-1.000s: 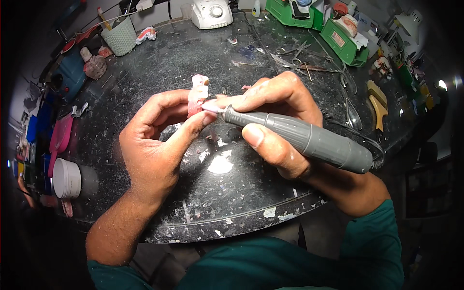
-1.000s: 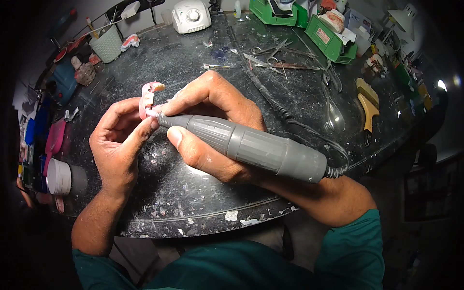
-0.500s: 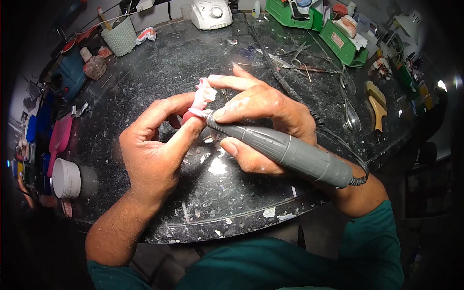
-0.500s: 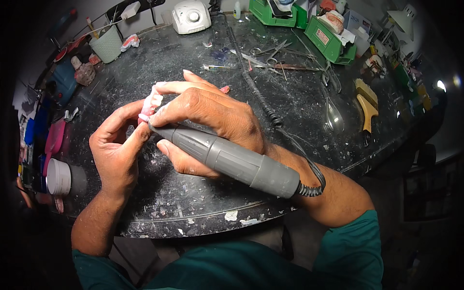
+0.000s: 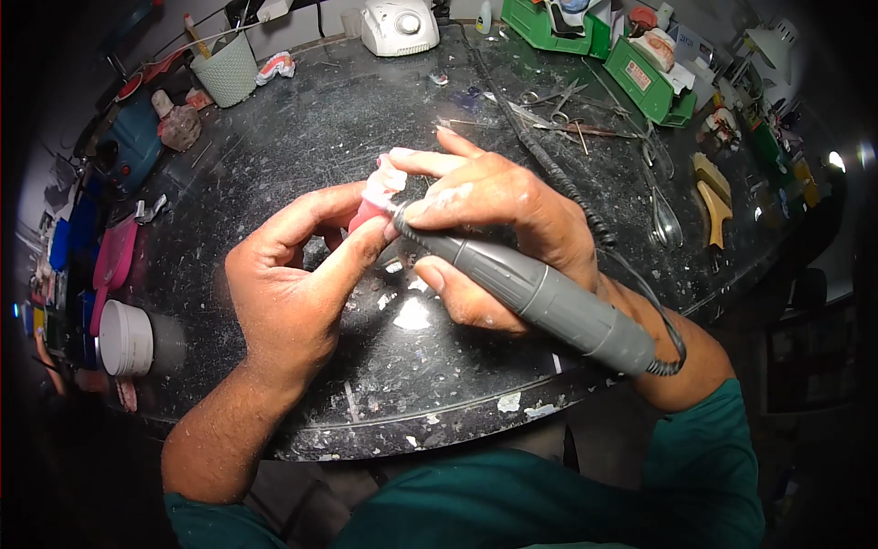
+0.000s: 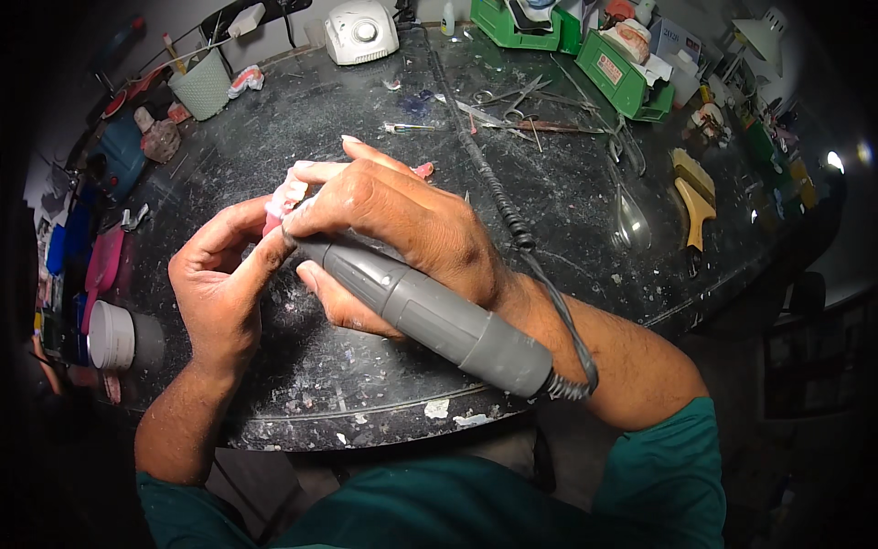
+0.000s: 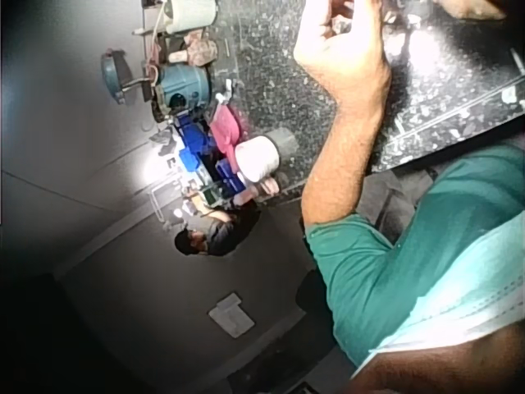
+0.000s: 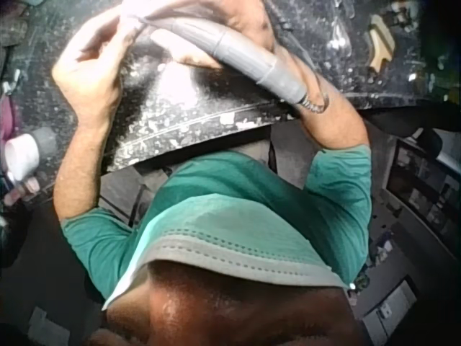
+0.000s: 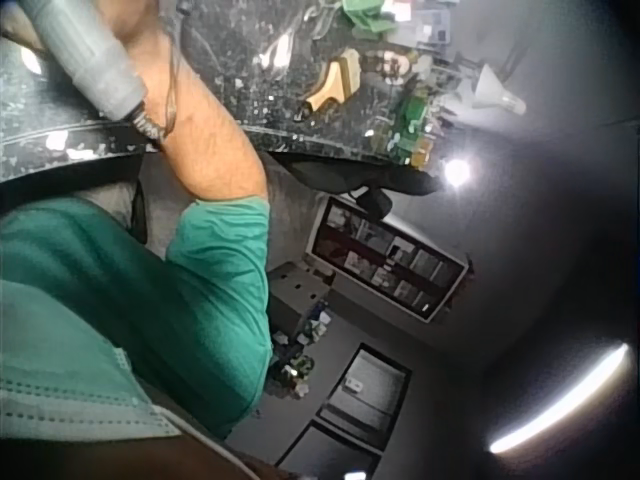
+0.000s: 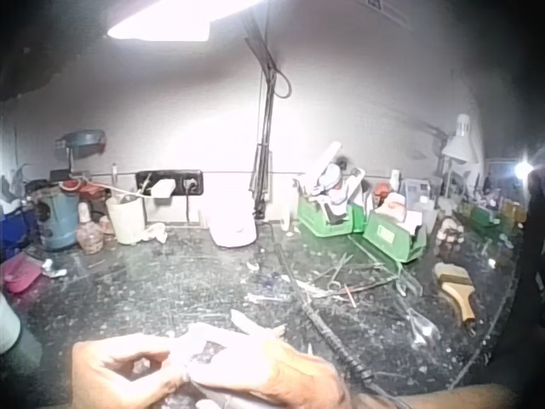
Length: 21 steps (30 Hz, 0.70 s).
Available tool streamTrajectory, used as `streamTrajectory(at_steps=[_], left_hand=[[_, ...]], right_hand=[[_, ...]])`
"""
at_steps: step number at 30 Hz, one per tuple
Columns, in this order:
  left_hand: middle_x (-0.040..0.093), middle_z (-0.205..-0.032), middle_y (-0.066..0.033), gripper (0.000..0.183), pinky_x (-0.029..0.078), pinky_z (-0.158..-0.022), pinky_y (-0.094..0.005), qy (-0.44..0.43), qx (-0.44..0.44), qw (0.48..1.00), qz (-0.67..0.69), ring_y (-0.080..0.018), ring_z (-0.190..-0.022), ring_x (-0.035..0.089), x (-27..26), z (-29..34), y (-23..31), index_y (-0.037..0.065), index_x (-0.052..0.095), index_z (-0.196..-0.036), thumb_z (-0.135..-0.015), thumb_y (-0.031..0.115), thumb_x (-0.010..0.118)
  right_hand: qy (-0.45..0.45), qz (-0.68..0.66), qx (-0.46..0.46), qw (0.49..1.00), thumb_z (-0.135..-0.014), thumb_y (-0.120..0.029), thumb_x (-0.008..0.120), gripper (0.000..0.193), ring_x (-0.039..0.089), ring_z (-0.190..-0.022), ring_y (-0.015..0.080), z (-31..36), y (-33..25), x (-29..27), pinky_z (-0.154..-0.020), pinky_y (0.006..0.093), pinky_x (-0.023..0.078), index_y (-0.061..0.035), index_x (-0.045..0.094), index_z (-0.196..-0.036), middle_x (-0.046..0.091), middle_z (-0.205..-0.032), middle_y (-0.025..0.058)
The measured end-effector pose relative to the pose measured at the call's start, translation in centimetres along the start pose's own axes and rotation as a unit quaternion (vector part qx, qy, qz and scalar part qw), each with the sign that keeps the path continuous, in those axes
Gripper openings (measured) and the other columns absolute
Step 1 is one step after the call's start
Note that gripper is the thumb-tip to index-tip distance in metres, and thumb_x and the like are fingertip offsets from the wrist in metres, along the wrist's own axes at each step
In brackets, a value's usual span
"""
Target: The person uses a rotary grinding tool to smooth and shape a pink denture base. They hold the denture with one hand and carefully apply the rotating bit to the edges and inner surfaces, generating white dust. The person rotates the denture to access different areas and briefly uses tweezers to inspect the work.
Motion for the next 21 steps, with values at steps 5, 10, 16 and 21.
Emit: streamTrajectory(at_steps=[5, 10, 16, 21], left_hand=[[0.071, -0.097, -0.0058, 0.024, 0.049, -0.078, -0.0226, -0.006, 0.008, 1.000, 0.003, -0.0076, -0.085, 0.062, 0.11, -0.06, 0.19, -0.003, 0.069, -0.109, -0.084, -0.001, 0.071], [0.071, -0.097, -0.0057, 0.024, 0.049, -0.078, -0.0224, 0.004, 0.010, 1.000, 0.007, -0.0076, -0.086, 0.062, -0.01, 0.02, 0.07, -0.003, 0.069, -0.109, -0.084, 0.000, 0.072], [0.071, -0.098, -0.0056, 0.025, 0.049, -0.076, -0.0218, -0.007, 0.023, 1.000, -0.012, -0.0069, -0.085, 0.061, -0.02, -0.03, 0.06, -0.002, 0.070, -0.108, -0.084, 0.000, 0.072], [0.071, -0.097, -0.0053, 0.025, 0.048, -0.075, -0.0215, -0.008, 0.019, 0.999, -0.030, -0.0061, -0.084, 0.061, 0.02, -0.01, 0.20, -0.002, 0.070, -0.108, -0.084, 0.001, 0.073]], right_hand=[[-0.048, -0.004, -0.026, 0.999, -0.073, 0.001, 0.073, 0.043, 0.060, -0.118, 0.0412, -0.15, -0.09, -0.21, -0.112, 0.0600, 0.028, -0.0035, 0.058, -0.113, 0.067, -0.105, 0.0137], [-0.065, -0.011, -0.050, 0.997, -0.073, 0.001, 0.072, 0.041, 0.060, -0.118, 0.0412, -0.28, -0.14, -0.06, -0.111, 0.0603, 0.028, -0.0035, 0.059, -0.112, 0.067, -0.106, 0.0141], [-0.025, -0.011, 0.000, 1.000, -0.070, -0.005, 0.077, 0.039, 0.063, -0.116, 0.0250, -0.18, 0.03, -0.26, -0.108, 0.0582, 0.036, -0.0093, 0.064, -0.107, 0.068, -0.110, 0.0070], [-0.004, 0.003, -0.003, 1.000, -0.070, -0.005, 0.076, 0.039, 0.064, -0.114, 0.0270, 0.06, 0.21, -0.12, -0.107, 0.0564, 0.039, -0.0089, 0.064, -0.107, 0.068, -0.111, 0.0081]])
Point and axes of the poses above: each hand's wrist, its own z-axis away from the middle knuckle, its own x-axis out of the palm, y = z × x, the point moved 5 cm from there along -z, towards the middle knuckle
